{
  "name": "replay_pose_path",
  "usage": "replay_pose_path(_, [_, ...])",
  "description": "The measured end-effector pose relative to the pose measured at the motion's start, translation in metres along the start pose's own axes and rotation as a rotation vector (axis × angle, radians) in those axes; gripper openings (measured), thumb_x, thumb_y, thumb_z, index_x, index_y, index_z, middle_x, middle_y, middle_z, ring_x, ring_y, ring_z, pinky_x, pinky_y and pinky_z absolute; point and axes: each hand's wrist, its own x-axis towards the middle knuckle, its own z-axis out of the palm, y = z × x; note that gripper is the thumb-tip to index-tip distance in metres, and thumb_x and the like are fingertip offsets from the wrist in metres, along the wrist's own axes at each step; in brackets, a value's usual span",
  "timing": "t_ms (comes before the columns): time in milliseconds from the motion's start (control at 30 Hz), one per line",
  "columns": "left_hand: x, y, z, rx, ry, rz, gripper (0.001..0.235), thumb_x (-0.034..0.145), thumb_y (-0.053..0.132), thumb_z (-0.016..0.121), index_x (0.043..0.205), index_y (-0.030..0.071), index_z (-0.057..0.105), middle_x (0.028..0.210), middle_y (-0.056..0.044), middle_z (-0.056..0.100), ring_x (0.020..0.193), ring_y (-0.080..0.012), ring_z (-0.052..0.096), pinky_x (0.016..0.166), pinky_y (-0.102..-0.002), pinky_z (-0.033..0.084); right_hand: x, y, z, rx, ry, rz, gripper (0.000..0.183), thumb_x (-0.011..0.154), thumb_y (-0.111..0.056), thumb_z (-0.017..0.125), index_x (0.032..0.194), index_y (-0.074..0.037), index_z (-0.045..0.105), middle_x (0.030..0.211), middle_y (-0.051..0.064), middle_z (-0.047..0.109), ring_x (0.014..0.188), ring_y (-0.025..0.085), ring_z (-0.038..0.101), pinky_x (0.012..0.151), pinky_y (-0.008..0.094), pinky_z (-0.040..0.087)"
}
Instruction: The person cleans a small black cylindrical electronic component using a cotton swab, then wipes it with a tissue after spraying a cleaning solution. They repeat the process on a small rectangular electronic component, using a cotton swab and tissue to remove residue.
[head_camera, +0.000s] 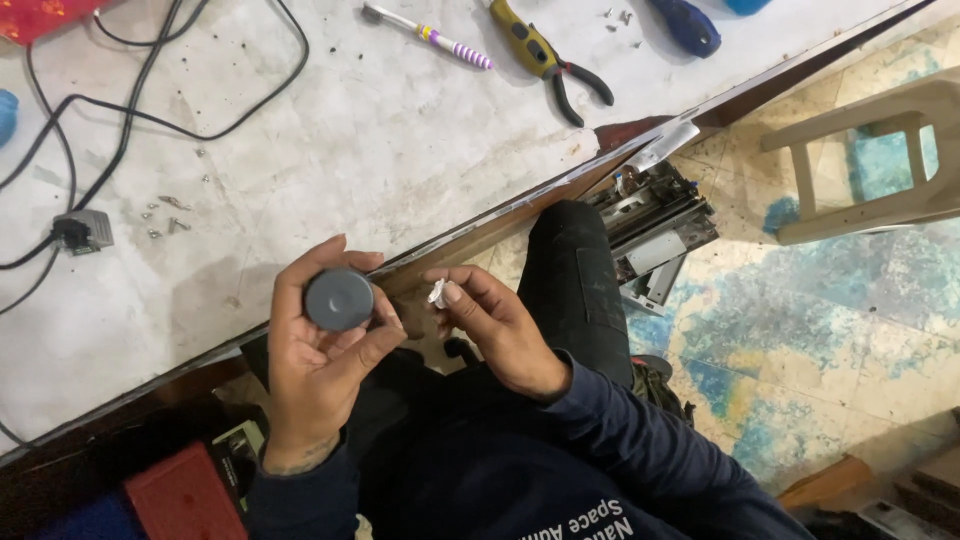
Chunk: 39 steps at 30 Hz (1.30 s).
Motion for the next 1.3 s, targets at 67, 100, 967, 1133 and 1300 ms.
replay_pose_path(67, [0.004,0.004,0.001,-0.023,0.025,-0.082,0.065,0.085,-0.006,0.072,0.142,0.005,0.044,0.127,-0.018,0.062,0.088,-0.0191,0.063,0.087,-0.032,0.059,0.001,-0.001,-0.001,-0.040,0.012,-0.006,0.037,0.107,-0.029,0.054,0.133,-0.004,0.060,0.101,0.006,0.064,0.080,0.015,0.062,0.074,0.030,0.056])
replay_pose_path(100, [0.005,0.005,0.002,0.032,0.040,-0.077,0.059,0.088,-0.002,0.069,0.141,0.005,0.044,0.124,-0.017,0.064,0.087,-0.0186,0.065,0.086,-0.031,0.060,0.002,-0.001,-0.001,-0.066,0.031,0.007,0.036,0.107,-0.029,0.052,0.133,-0.005,0.061,0.100,0.004,0.062,0.078,0.014,0.060,0.073,0.028,0.055])
replay_pose_path(967, [0.007,-0.018,-0.015,0.624,0.042,0.297,0.064,0.078,0.023,0.093,0.126,0.000,0.059,0.102,-0.011,0.060,0.090,-0.0217,0.058,0.080,-0.032,0.049,-0.003,-0.007,0.007,-0.496,-0.056,-0.128,0.029,0.111,-0.032,0.043,0.102,-0.009,0.058,0.073,0.001,0.056,0.057,0.010,0.049,0.054,0.027,0.044])
replay_pose_path(1133, [0.009,-0.012,-0.015,0.680,0.010,0.349,0.063,0.081,0.022,0.091,0.130,-0.001,0.059,0.115,-0.015,0.062,0.103,-0.0281,0.060,0.090,-0.037,0.051,-0.002,-0.017,0.012,-0.325,-0.041,-0.105,0.047,0.111,-0.029,0.040,0.147,0.001,0.047,0.099,0.007,0.049,0.081,0.017,0.055,0.082,0.033,0.052])
replay_pose_path(1300, [0.010,-0.012,-0.009,0.671,0.053,0.373,0.057,0.086,0.027,0.086,0.130,0.003,0.060,0.117,-0.012,0.065,0.102,-0.0287,0.059,0.095,-0.038,0.048,-0.005,-0.018,0.008,-0.586,0.031,-0.241,0.040,0.108,-0.020,0.048,0.142,-0.001,0.058,0.101,0.007,0.063,0.095,0.017,0.060,0.096,0.029,0.046])
